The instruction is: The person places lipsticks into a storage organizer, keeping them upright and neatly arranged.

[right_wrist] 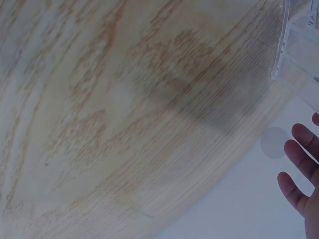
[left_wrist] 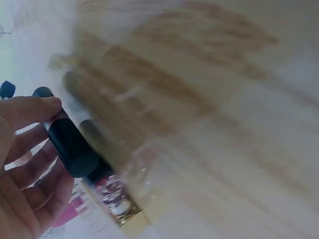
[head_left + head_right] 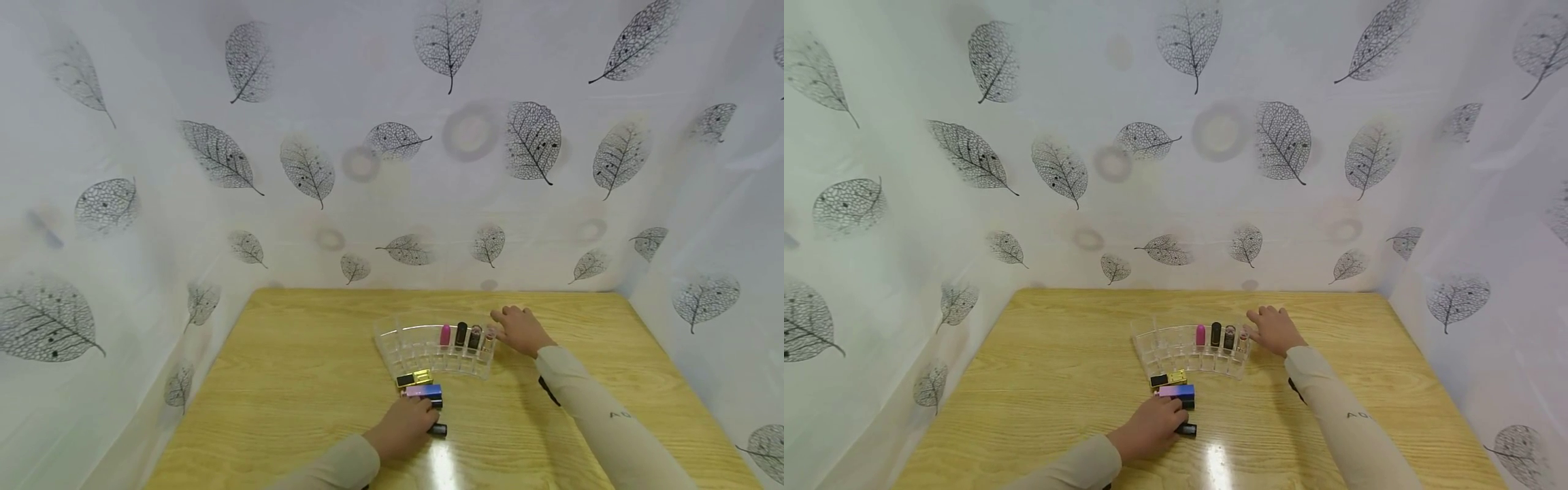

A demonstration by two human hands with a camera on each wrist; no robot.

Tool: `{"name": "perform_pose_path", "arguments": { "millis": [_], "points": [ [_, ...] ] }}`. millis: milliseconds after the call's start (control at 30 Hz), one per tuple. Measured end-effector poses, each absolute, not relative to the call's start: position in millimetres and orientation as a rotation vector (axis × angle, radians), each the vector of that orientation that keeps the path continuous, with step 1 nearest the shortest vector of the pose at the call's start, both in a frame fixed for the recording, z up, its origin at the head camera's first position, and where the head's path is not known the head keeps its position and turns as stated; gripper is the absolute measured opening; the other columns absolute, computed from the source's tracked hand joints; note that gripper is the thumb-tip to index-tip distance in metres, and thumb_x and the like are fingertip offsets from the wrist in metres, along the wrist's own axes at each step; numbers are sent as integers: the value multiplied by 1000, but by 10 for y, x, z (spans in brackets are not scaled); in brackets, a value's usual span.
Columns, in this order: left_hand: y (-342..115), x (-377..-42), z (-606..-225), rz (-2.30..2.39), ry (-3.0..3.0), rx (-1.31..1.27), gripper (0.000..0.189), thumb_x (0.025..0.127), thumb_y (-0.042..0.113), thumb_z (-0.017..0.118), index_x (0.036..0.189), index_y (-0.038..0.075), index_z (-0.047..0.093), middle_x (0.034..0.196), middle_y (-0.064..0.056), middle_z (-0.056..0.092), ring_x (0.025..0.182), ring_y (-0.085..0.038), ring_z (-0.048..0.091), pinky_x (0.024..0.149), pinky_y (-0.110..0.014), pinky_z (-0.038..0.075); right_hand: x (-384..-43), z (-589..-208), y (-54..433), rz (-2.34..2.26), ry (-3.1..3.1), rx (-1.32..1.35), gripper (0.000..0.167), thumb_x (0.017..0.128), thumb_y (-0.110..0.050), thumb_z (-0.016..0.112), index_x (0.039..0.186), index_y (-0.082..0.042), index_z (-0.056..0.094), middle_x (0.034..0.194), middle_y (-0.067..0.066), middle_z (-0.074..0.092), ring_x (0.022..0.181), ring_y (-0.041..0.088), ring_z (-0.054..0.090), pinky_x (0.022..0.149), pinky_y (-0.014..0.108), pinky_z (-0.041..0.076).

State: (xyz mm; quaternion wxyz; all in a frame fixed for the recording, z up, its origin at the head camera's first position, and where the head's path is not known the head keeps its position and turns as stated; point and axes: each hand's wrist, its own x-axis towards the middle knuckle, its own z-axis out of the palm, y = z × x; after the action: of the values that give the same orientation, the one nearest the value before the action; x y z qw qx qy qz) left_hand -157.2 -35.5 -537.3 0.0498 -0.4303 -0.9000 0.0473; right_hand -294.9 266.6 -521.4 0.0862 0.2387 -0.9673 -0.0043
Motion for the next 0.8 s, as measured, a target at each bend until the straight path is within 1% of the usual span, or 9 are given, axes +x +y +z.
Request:
{"name": "perform_pose_path", "arguments": {
  "millis": [200,400,500,600,700,800],
  "points": [
    [-341,-1630,-5136,109,-2624,-1362,17,75,31,73,87,23,64,82,10,60,71,-4,57,59,-19,43,-2939,-5214,2660,-12,-2875,718,31,93,-34,55,110,-9,56,83,8,54,72,24,51,65,46,43],
    [-313,-1701,-4705,97,-2558,-1327,16,79,32,72,89,23,65,83,11,61,71,-3,57,60,-16,44,-2936,-5210,2673,-15,-2860,745,28,91,-30,58,108,-8,55,82,9,54,72,24,52,63,46,43],
    [-296,-1736,-4487,134,-2551,-1302,17,80,34,71,90,22,66,83,10,62,69,-4,55,61,-17,44,-2942,-5217,2688,0,-2854,758,29,90,-28,60,109,-7,55,84,10,55,72,25,52,64,47,43],
    [-292,-1765,-4276,157,-2529,-1288,17,81,33,70,91,20,66,85,9,63,70,-6,56,63,-19,46,-2945,-5220,2691,-6,-2857,754,29,90,-28,60,110,-7,55,85,10,56,73,26,53,65,48,44],
    [-297,-1790,-4069,147,-2493,-1275,18,81,32,70,92,19,66,85,8,63,70,-7,58,65,-20,48,-2943,-5216,2687,-11,-2867,744,30,91,-30,59,111,-8,55,86,10,56,73,25,53,65,48,44],
    [-304,-1814,-3879,121,-2456,-1258,18,80,31,71,92,18,66,87,7,65,71,-8,59,67,-21,50,-2948,-5219,2684,-9,-2865,739,33,94,-37,53,110,-9,55,85,9,56,73,25,53,65,47,44]
  ]
}}
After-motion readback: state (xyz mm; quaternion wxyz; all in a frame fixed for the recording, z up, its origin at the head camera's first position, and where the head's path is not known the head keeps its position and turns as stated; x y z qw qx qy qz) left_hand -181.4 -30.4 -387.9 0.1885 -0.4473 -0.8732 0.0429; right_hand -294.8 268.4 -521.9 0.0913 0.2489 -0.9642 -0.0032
